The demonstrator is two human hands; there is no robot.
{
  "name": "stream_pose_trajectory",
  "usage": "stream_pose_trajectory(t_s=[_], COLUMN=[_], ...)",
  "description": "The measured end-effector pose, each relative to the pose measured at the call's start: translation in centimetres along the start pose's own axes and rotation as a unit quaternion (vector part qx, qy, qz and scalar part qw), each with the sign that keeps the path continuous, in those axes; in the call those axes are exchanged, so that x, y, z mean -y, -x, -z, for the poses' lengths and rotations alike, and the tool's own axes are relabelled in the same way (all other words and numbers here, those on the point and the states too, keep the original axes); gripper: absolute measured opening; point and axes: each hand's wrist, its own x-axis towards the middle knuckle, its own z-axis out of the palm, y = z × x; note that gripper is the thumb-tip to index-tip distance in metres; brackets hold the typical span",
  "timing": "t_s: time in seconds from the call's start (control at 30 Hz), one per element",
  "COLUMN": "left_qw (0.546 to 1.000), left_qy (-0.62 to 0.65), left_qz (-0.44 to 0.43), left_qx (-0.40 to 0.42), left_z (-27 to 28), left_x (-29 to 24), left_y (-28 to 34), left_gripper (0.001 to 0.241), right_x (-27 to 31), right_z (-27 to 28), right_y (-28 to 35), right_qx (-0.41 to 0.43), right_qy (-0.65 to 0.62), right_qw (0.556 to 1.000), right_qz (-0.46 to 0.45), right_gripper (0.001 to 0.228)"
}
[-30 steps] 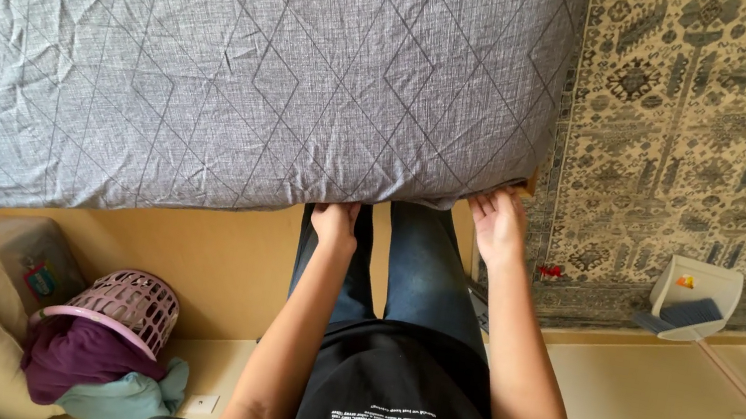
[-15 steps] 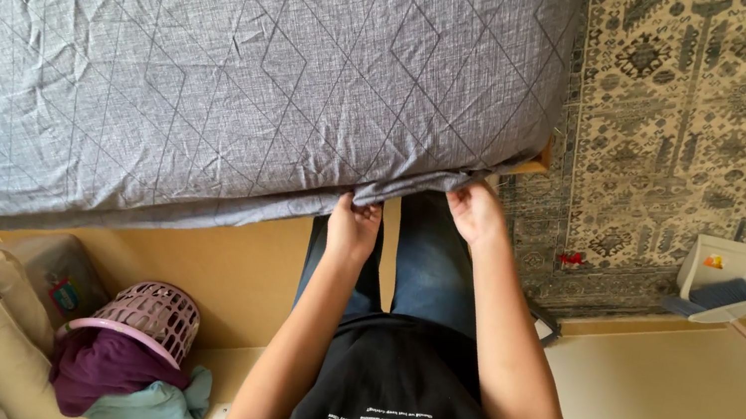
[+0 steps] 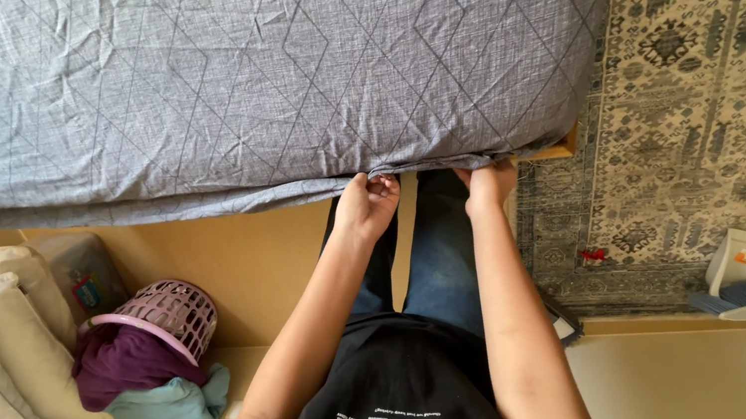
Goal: The person is making a bed by tucking a gray patterned fitted sheet around the mattress. They work their way around the perimeter, pulling the fabric tight and smoothing it over the corners and sides to ensure a snug fit.
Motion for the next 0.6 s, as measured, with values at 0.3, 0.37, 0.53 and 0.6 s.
stream_pose_trajectory(t_s=[0.3, 0.37, 0.53, 0.6], left_qw=[0.979, 0.968, 0.966, 0.965], left_qy=[0.096, 0.123, 0.124, 0.128], left_qz=[0.143, 0.150, 0.162, 0.164], left_qx=[-0.106, -0.160, -0.157, -0.159], left_z=[-5.9, -6.6, -6.6, -6.5], left_x=[-2.8, -3.0, -3.2, -3.5], left_y=[1.5, 2.1, 1.5, 1.0], left_gripper=[0.021, 0.024, 0.029, 0.031], right_x=[1.7, 2.1, -4.2, -5.2], right_z=[-0.9, -1.4, 1.8, 2.1], right_y=[-1.3, 0.4, -3.6, -4.2], right_qx=[-0.104, -0.107, 0.009, 0.055], right_qy=[-0.108, 0.027, -0.131, -0.205], right_qw=[0.986, 0.994, 0.989, 0.970], right_qz=[-0.075, -0.014, -0.062, -0.115], right_gripper=[0.040, 0.043, 0.040, 0.038])
